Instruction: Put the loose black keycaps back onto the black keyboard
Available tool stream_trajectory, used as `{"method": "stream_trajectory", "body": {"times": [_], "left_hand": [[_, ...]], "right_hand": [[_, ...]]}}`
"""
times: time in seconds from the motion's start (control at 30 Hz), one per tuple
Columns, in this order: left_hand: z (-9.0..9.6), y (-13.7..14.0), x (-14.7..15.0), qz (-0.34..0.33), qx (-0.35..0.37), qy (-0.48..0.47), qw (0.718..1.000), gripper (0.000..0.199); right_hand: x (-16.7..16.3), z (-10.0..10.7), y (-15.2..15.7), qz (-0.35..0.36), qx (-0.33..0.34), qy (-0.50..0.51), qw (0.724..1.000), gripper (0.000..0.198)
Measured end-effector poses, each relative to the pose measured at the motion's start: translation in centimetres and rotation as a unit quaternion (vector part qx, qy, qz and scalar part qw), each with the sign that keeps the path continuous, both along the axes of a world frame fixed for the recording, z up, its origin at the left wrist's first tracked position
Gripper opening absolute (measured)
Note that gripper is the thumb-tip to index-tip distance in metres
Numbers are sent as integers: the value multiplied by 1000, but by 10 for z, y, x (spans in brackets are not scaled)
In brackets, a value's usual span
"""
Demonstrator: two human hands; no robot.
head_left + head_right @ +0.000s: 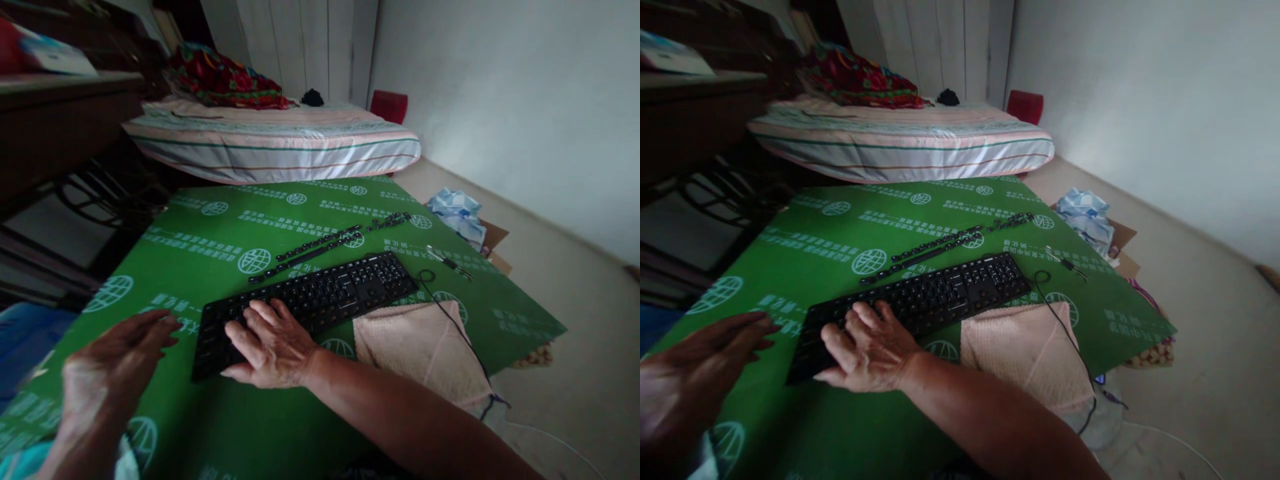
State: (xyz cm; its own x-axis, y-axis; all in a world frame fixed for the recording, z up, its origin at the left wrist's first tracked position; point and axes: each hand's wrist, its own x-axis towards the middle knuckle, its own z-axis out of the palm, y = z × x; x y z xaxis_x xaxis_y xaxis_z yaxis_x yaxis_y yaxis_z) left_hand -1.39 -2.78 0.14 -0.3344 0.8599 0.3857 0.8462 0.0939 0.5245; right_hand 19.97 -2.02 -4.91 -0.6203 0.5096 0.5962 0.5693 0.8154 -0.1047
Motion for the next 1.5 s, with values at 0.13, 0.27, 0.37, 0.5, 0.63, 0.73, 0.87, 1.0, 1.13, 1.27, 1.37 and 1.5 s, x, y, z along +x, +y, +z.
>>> {"method": "stream_trajectory", "body": {"times": [0.13,0.27,0.37,0.5,0.63,0.73,0.87,1.0,1.13,1.27,1.37,1.5], "left_hand": [[8,13,10,33,-77,-179,980,39],[1,20,13,23,-81,-198,977,39],[-10,19,12,25,-74,-202,976,41],[-25,15,10,33,-66,-207,976,44],[-29,14,9,30,-62,-202,977,43],[-27,15,11,11,-58,-206,977,42],[-25,15,15,-30,-59,-215,974,44],[-28,16,14,-55,-61,-204,975,42],[-33,16,11,-68,-67,-170,981,42],[-35,15,10,-69,-63,-165,982,42],[-36,12,11,-71,-65,-170,981,46],[-38,8,10,-80,-69,-173,979,48]], "right_hand": [[-2,-3,-2,1,-22,8,1000,64],[-4,-7,-4,-7,-38,27,999,63],[-6,-11,-5,-3,-39,39,998,63],[-6,-14,-6,3,-44,47,998,64],[-7,-14,-8,1,-45,48,998,62],[-8,-14,-10,-6,-40,49,998,61],[-8,-13,-11,-1,-39,52,998,60],[-8,-14,-13,0,-38,56,998,57],[-7,-13,-14,3,-34,66,997,57],[-6,-12,-15,3,-41,70,997,54],[-6,-11,-18,7,-40,82,996,52],[-3,-2,-22,19,-42,112,993,47]]}}
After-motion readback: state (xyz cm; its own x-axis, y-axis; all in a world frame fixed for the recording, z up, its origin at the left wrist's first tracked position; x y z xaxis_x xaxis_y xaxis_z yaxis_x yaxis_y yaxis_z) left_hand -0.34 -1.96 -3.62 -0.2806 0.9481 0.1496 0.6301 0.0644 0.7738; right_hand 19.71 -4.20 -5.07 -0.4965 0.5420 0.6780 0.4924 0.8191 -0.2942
